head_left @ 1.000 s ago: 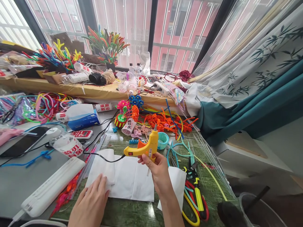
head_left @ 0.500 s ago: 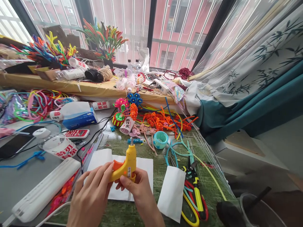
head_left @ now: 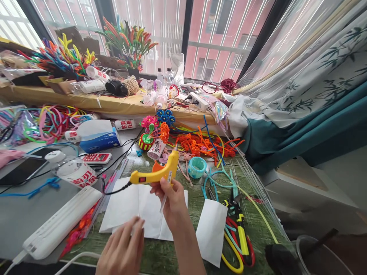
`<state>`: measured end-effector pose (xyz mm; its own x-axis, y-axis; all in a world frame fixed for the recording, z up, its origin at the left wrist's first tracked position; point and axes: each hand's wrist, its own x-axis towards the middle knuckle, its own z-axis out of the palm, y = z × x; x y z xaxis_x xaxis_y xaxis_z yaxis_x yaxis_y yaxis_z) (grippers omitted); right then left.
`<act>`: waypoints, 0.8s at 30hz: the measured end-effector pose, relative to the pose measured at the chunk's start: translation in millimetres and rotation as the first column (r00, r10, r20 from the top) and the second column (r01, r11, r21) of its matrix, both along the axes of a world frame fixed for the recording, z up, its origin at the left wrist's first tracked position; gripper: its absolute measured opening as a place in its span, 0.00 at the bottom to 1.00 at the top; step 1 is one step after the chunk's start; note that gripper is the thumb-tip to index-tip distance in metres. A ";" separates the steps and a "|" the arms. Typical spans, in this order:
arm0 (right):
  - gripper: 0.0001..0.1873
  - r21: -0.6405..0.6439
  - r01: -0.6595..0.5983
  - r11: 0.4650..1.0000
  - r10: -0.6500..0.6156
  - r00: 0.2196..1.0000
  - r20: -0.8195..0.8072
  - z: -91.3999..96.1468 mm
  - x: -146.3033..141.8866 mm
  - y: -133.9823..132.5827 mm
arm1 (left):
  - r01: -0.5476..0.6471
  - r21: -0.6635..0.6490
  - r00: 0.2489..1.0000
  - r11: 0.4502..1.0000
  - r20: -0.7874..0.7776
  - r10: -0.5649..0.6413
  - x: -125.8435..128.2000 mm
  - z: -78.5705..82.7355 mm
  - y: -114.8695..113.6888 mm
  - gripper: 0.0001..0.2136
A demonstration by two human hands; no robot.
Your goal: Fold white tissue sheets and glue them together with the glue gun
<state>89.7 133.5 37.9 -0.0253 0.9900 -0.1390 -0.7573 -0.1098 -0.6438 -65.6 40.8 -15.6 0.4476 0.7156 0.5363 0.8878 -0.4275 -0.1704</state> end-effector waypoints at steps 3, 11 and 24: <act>0.17 0.037 0.010 0.999 -0.010 1.000 -0.009 12.2 5.0 16.1 | -0.296 -0.097 0.951 0.950 -0.127 0.283 -1.3 -15.5 11.1 0.18; 0.17 0.066 0.049 0.997 -0.048 0.999 -0.012 22.7 12.4 26.3 | -0.403 -0.299 0.914 0.865 -0.182 0.363 -4.9 -9.2 16.7 0.21; 0.19 0.083 -0.021 0.996 0.019 0.999 0.031 1.8 -0.1 44.2 | -0.200 -0.632 -0.158 0.749 0.775 0.612 -3.0 32.2 25.9 0.18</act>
<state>89.6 177.7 39.6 -0.0421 0.9975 -0.0569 -0.7357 -0.0695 -0.6738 -68.6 66.6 16.6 -0.7321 0.6732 -0.1036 0.1100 0.2670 0.9574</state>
